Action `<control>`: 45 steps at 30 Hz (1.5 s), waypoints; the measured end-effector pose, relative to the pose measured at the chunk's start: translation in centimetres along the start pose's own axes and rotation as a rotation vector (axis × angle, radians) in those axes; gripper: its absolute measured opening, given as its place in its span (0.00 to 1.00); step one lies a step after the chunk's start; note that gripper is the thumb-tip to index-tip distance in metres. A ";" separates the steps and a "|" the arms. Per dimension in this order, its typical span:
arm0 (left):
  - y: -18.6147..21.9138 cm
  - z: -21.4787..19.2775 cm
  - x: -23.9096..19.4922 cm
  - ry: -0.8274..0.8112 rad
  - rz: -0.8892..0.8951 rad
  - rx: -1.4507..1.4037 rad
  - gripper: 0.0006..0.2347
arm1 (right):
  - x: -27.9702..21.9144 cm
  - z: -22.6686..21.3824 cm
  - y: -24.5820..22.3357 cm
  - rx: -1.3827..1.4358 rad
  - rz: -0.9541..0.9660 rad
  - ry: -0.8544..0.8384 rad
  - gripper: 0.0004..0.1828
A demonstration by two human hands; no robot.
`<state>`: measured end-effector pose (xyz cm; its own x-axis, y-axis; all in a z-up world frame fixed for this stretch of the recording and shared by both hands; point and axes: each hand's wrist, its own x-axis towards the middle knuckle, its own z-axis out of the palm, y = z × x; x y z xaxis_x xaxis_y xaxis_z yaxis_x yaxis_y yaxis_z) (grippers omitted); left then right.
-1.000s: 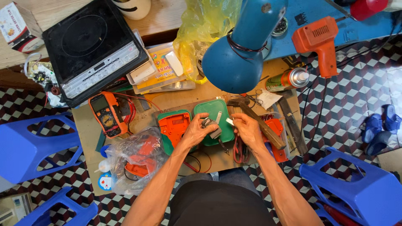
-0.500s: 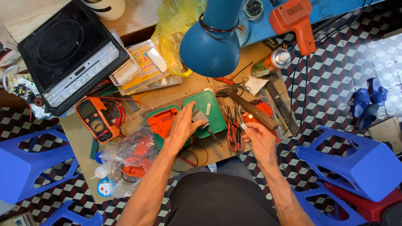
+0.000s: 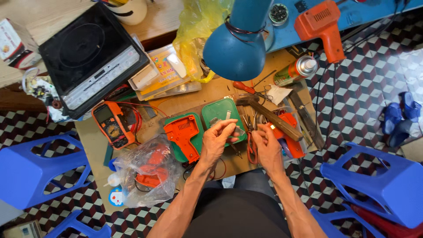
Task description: The person handles a small motor-like component, inspecting it and manipulating its wires. They then retrieve a heat gun from a plastic bag and use pliers to adjust the wires on the component.
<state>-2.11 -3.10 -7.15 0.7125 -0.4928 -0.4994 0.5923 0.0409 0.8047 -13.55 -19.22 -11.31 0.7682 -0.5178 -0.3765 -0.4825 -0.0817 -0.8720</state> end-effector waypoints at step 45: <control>6.6 3.4 -4.1 0.152 0.230 -0.677 0.14 | -3.0 -3.9 -14.0 0.479 0.212 -0.688 0.18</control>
<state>-2.45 -3.72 1.28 0.8623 -0.2830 -0.4199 0.4888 0.6816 0.5445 -10.77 -19.83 3.26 0.8409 0.1619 -0.5165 -0.5338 0.4061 -0.7417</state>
